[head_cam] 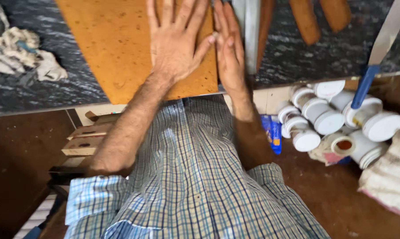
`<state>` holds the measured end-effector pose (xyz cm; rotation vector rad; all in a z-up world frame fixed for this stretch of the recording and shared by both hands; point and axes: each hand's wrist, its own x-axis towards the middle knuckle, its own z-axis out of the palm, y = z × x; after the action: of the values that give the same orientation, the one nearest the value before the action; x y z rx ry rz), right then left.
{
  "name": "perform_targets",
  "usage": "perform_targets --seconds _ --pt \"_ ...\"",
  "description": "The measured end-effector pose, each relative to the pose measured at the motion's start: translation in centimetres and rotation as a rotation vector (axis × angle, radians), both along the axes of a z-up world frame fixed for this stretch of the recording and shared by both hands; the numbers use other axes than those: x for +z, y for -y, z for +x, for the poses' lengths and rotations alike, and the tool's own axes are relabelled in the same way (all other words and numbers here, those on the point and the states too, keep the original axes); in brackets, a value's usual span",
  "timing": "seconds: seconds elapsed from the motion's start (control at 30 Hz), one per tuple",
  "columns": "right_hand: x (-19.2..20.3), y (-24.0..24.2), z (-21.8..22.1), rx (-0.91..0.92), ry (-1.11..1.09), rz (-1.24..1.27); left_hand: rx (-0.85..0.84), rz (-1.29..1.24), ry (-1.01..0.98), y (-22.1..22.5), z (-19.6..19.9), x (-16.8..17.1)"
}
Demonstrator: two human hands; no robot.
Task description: The person trims the edges and levels the surface of cake layers using a knife and a long spatula on a counter.
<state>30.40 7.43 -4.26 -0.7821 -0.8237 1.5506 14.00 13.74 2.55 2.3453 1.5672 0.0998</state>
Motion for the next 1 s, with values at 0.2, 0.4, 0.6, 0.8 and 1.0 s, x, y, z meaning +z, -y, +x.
perform_targets --seconds 0.2,0.4,0.6,0.8,1.0 --pt "1.1 0.9 -1.2 0.078 0.483 0.191 0.436 -0.099 0.539 3.3 -9.5 2.3" --pt "2.5 0.7 -2.6 0.076 1.037 0.167 0.51 -0.091 -0.085 6.8 -14.4 0.8" --pt "8.5 -0.1 -7.7 0.068 1.697 0.308 0.525 -0.016 0.178 7.1 -15.3 -2.4" --pt "8.7 -1.2 -16.4 0.279 1.822 0.413 0.624 -0.001 1.136 9.2 -19.6 -6.5" --pt "8.2 -1.9 -16.2 0.287 1.845 0.387 0.518 -0.197 1.003 10.7 -18.2 -8.1"
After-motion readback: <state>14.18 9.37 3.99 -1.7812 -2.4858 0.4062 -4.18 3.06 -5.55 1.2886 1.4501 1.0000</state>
